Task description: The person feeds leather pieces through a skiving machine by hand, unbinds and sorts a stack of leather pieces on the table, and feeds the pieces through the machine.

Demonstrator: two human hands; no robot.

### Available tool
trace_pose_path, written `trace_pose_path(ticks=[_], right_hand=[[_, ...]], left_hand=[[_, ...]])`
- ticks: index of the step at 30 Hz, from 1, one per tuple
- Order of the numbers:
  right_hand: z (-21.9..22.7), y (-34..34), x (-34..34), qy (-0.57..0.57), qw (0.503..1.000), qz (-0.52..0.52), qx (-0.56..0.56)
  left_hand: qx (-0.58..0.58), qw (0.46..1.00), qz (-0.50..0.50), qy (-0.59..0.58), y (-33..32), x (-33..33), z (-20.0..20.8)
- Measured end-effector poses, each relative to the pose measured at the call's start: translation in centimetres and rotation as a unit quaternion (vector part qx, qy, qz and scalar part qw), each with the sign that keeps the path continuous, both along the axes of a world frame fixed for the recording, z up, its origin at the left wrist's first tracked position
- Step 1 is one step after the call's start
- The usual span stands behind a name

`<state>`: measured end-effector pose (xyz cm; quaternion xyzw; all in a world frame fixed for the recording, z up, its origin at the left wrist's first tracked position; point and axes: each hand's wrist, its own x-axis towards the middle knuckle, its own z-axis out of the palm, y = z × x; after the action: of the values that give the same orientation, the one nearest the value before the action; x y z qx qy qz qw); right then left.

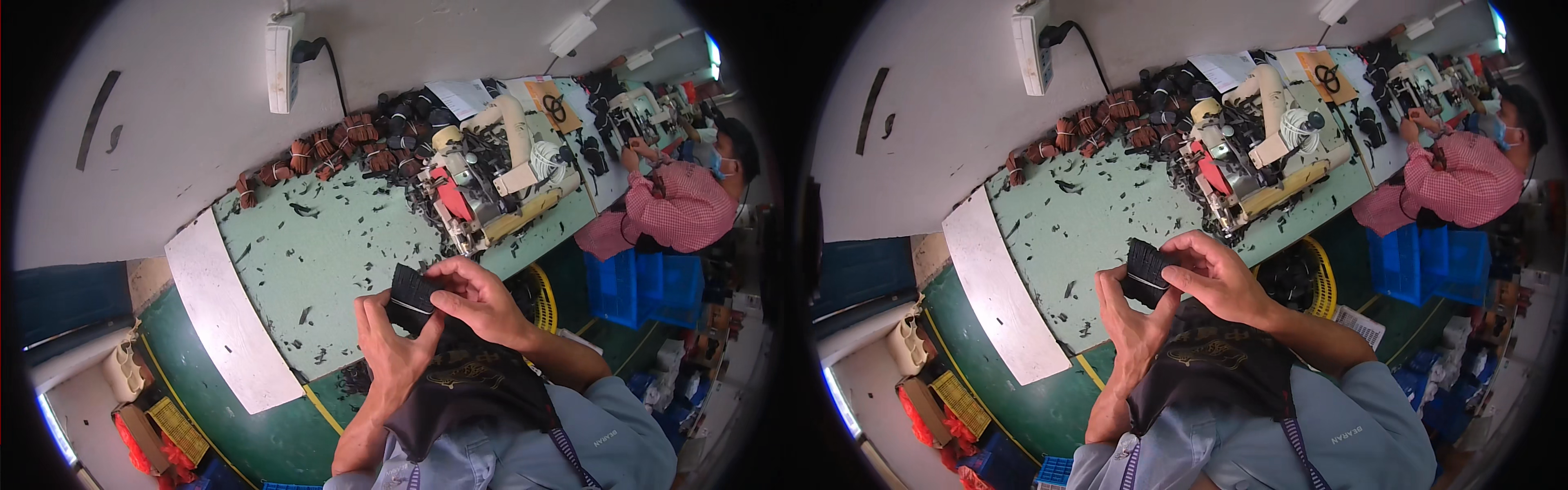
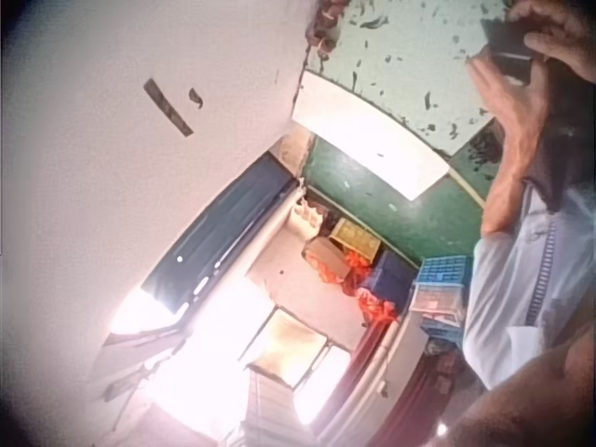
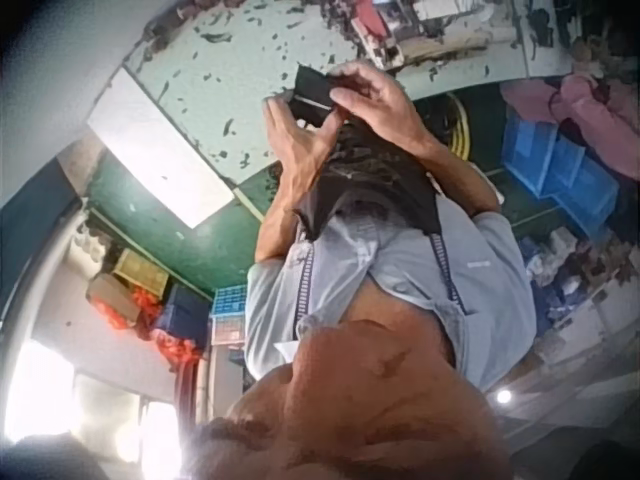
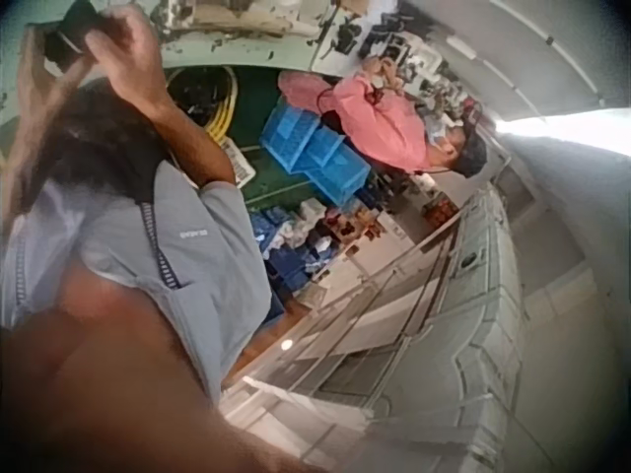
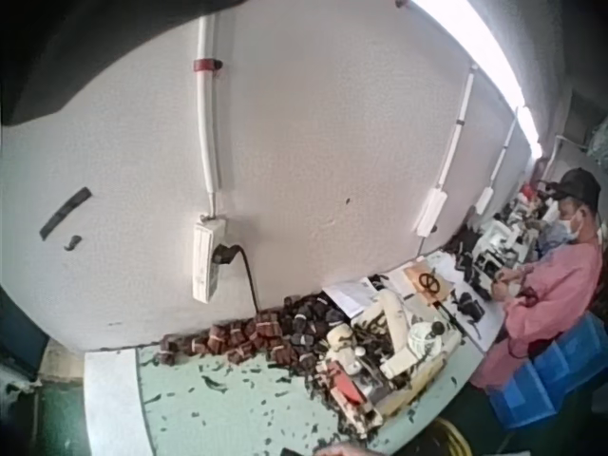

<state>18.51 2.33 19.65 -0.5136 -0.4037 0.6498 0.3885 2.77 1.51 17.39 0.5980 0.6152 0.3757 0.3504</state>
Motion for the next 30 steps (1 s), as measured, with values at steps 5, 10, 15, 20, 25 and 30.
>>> trace_pose_path(ticks=[5,10,15,20,25,30], right_hand=[[0.6,-0.3,-0.3,0.025,0.999,-0.017,-0.010],[0.5,-0.3,-0.5,0.020,0.999,-0.017,-0.018],[0.0,-0.6,0.0,0.035,0.998,-0.049,-0.010],[-1.0,-0.5,-0.4,-0.305,0.909,0.056,0.280],[-1.4,-0.6,0.5,-0.371,0.846,0.067,0.377],[-1.3,-0.4,0.8,-0.372,0.841,0.067,0.386]], left_hand=[[-0.028,0.999,-0.018,-0.026,-0.1,-0.4,0.4],[-0.032,0.999,-0.016,-0.028,-0.1,-0.5,0.3],[-0.155,0.974,-0.034,-0.161,0.3,-1.2,0.7],[-0.261,0.913,-0.052,-0.308,0.0,-1.7,0.1],[-0.230,0.951,-0.115,-0.170,0.8,-2.0,1.5],[-0.223,0.960,-0.121,-0.117,1.2,-1.7,2.4]])
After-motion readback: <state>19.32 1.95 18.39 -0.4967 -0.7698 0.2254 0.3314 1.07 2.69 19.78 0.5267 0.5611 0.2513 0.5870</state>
